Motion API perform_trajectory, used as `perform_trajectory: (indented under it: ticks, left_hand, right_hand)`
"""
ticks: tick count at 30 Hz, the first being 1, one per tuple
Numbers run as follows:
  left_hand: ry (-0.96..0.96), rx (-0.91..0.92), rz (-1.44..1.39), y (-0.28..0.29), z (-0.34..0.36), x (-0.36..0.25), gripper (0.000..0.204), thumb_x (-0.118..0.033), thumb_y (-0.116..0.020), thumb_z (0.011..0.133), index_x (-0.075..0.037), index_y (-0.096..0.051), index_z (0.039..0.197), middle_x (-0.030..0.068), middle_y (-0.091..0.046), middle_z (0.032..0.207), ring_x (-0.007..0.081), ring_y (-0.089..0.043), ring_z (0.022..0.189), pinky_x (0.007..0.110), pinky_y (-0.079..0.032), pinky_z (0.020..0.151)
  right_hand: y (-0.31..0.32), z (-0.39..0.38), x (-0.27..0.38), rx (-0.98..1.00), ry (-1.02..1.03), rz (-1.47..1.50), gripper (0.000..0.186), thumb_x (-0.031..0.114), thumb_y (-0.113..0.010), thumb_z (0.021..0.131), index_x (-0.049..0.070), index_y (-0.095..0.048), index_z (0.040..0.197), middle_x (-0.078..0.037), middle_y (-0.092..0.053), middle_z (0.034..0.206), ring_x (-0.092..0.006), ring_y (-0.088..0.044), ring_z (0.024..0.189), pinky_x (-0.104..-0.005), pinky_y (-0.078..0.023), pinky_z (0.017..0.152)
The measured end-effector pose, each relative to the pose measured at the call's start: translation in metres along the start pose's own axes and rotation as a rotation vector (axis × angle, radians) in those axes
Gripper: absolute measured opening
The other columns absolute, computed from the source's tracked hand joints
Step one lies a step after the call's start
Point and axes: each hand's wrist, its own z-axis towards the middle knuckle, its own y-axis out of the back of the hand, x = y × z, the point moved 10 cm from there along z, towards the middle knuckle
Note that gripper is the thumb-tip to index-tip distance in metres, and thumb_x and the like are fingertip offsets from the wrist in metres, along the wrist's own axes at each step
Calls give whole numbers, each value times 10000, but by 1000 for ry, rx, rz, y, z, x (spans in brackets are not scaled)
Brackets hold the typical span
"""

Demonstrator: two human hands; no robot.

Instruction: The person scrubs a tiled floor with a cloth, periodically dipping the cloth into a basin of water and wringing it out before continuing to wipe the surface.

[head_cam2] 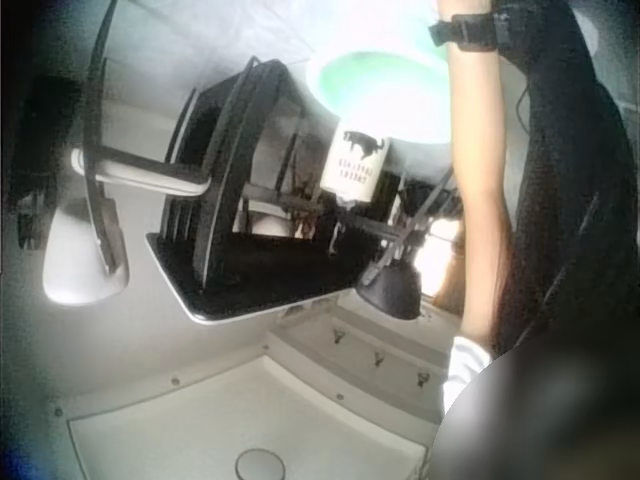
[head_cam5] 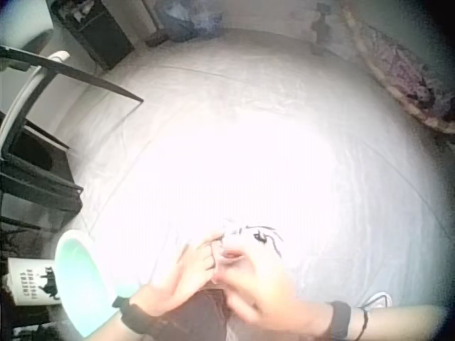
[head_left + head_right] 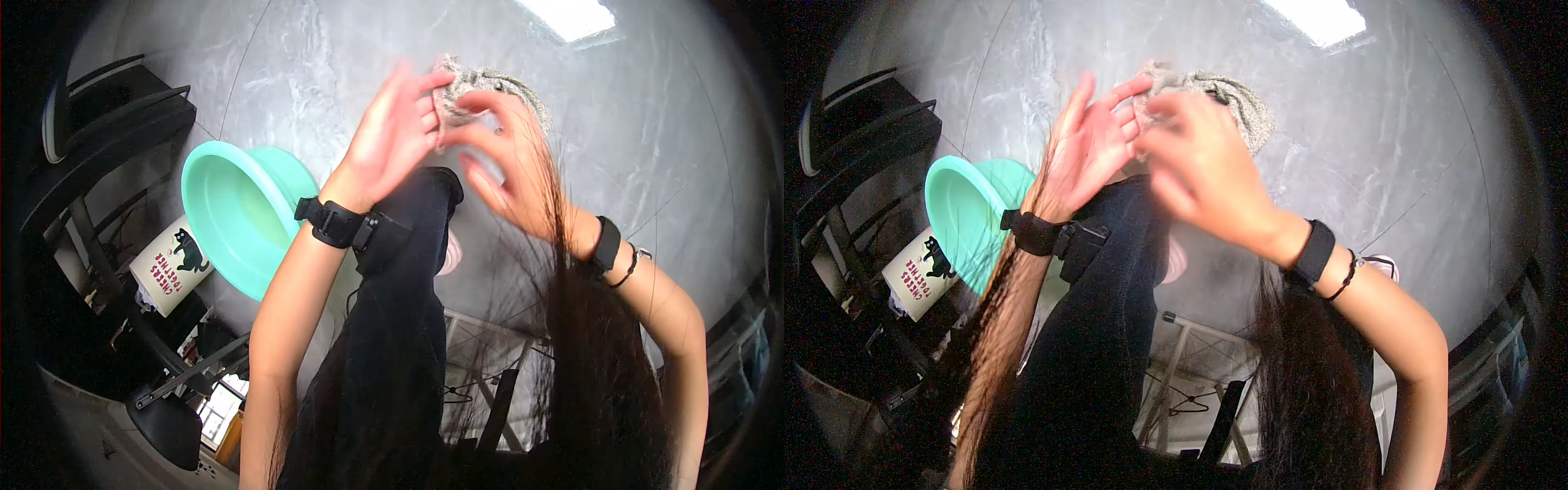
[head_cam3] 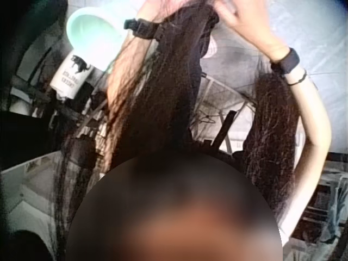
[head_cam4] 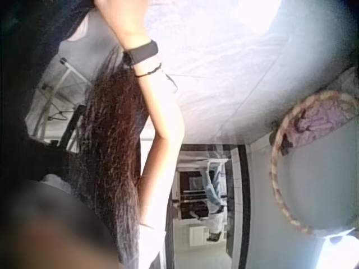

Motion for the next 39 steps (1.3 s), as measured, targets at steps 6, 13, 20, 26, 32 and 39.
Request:
perform_trajectory:
  ticks: [6,13,20,26,32,39]
  left_hand:
    - [-200,-272,661,6,-6,-27,288,-344,-587,948,-84,-580,1070,3,-612,1005,85,-556,984,280,-429,876]
    - [-426,-286,645,-7,-19,-62,458,12,-663,847,-44,-453,1250,106,-647,1039,165,-635,948,296,-514,865]
    - [-535,-391,1050,-11,-43,-111,394,-89,-635,902,-12,-550,1279,83,-663,1020,84,-616,865,224,-503,776]
    - [-980,-530,1408,-48,-75,-162,252,-133,-573,972,-2,-661,1168,-33,-650,896,0,-531,786,147,-404,696]
    - [-1284,-586,1556,-71,-71,-143,263,-145,-513,936,4,-575,1144,142,-648,1041,241,-658,861,318,-513,760]
    - [-775,-400,2156,13,-6,-101,392,-194,-666,835,-143,-609,1219,91,-604,1205,286,-541,1144,409,-407,992]
  right_hand:
    - [15,-10,-88,-177,-304,-96,397,114,-595,759,61,-601,1152,-185,-529,1206,-369,-491,1149,-463,-380,992]
    - [-14,-13,-93,75,-32,-372,330,129,-615,775,42,-562,1089,-167,-578,1142,-343,-514,1140,-475,-336,1043]
    - [13,-28,-111,132,-408,221,261,142,-646,814,46,-530,1027,-53,-569,801,-172,-574,830,-323,-457,866]
    - [93,5,-92,25,-250,159,331,43,-548,851,39,-579,1181,-41,-611,942,-112,-571,903,-286,-472,847]
    - [135,17,-54,-180,-70,-404,216,209,-532,977,107,-633,1138,-110,-637,1011,-182,-623,903,-302,-505,847]
    - [62,-48,-112,181,-119,-519,497,19,-688,710,88,-571,1188,-129,-536,1177,-330,-506,1130,-426,-420,945]
